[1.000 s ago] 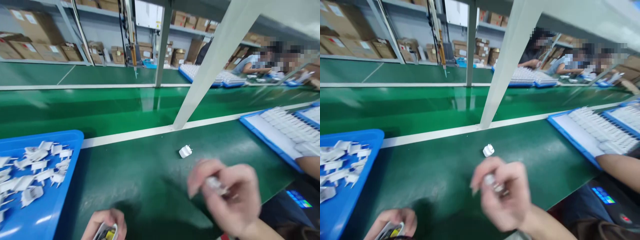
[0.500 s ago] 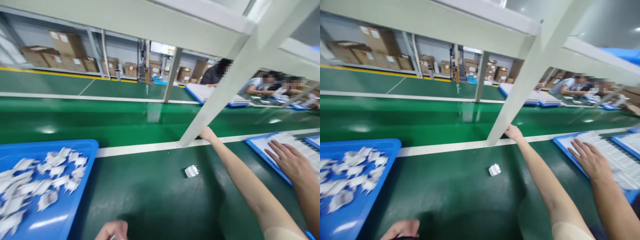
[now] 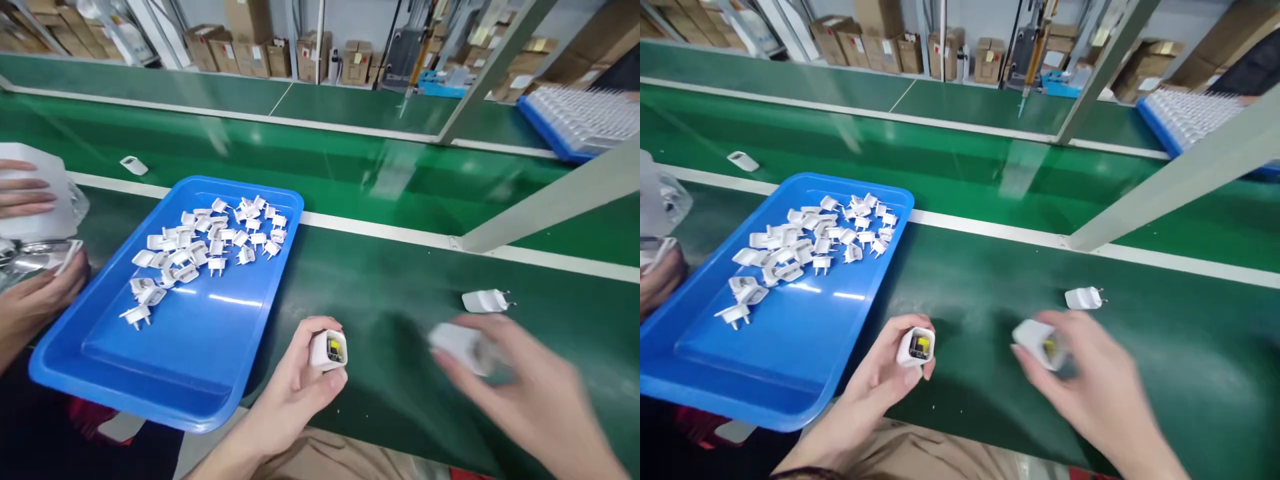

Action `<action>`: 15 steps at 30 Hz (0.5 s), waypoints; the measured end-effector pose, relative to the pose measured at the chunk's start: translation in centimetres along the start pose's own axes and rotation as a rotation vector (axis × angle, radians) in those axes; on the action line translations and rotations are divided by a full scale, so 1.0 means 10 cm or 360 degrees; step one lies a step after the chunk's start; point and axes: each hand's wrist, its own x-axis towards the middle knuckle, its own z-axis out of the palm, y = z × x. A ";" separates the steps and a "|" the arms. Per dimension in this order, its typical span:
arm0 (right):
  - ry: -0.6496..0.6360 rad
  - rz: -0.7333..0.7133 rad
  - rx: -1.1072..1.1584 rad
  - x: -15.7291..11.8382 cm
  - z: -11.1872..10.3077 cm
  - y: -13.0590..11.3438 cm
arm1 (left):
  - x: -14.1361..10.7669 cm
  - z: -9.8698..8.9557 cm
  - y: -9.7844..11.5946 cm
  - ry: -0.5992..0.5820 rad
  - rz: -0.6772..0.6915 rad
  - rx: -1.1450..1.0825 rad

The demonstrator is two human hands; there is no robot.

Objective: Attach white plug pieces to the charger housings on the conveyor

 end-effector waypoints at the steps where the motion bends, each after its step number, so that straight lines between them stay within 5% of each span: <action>1: -0.0102 -0.0115 -0.0187 -0.02 0.21 -0.03 | -0.03 -0.03 -0.04 -0.0017 -0.0018 0.0115; 4: -0.0396 -0.0261 -0.0455 0.02 0.56 0.06 | -0.09 -0.08 -0.14 0.0011 0.0028 0.0419; 10: -0.0408 0.0125 -0.0184 -0.05 0.26 -0.08 | -0.03 -0.09 -0.30 0.0110 0.0505 0.0997; 15: -0.0473 -0.0122 0.0223 -0.06 0.45 -0.46 | 0.06 -0.13 -0.40 0.0223 0.0853 0.1368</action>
